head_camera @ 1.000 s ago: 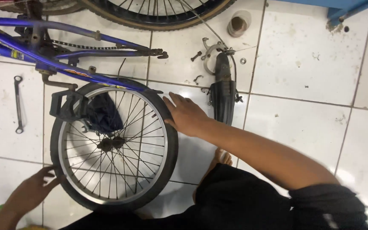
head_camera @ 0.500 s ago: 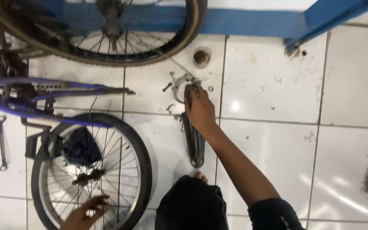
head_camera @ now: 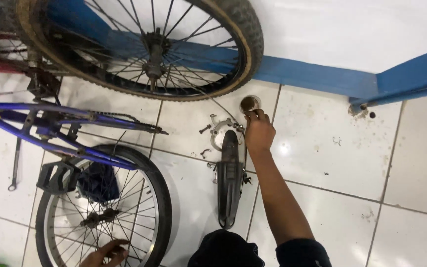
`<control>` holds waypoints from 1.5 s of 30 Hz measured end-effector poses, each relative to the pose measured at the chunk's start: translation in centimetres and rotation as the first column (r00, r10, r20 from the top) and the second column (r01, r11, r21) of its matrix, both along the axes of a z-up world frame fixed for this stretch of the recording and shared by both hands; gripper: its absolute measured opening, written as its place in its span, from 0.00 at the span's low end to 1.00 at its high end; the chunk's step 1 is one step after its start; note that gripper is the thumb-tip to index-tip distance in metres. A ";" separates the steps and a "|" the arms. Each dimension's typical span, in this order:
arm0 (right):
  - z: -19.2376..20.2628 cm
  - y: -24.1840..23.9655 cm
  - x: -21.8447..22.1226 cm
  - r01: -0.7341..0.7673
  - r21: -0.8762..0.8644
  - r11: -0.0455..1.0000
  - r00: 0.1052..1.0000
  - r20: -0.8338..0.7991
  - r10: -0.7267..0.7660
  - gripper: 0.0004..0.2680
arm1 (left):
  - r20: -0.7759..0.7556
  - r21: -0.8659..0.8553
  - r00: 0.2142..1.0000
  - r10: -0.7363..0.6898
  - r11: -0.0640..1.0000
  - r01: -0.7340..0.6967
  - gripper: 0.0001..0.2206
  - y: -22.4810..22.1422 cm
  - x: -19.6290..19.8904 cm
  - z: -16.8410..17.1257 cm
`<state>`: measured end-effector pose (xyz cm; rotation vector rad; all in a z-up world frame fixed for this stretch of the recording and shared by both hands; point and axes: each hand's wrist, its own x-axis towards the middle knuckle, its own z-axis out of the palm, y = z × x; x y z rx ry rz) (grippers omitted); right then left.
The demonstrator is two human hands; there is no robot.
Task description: A person sitting on the floor is inspecting and cleaning the axle of a bicycle wheel using a wrench and a cloth.
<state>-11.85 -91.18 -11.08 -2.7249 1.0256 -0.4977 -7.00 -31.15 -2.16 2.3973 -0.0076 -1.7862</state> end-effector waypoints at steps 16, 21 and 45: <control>15.9 15.8 -4.3 -0.380 0.000 0.925 0.916 0.142 0.376 0.06 | 0.168 0.095 0.932 -0.322 0.946 0.310 0.16 -10.3 7.1 16.7; 18.9 23.8 -2.1 -0.698 0.055 0.714 0.699 0.269 0.662 0.04 | 0.315 -0.177 0.917 -0.245 0.934 0.310 0.13 -7.9 8.5 19.7; 14.9 31.6 -3.9 -0.780 -0.090 0.619 0.607 0.134 0.783 0.05 | 0.355 -0.472 0.692 -0.628 0.519 0.713 0.23 -0.9 4.0 9.2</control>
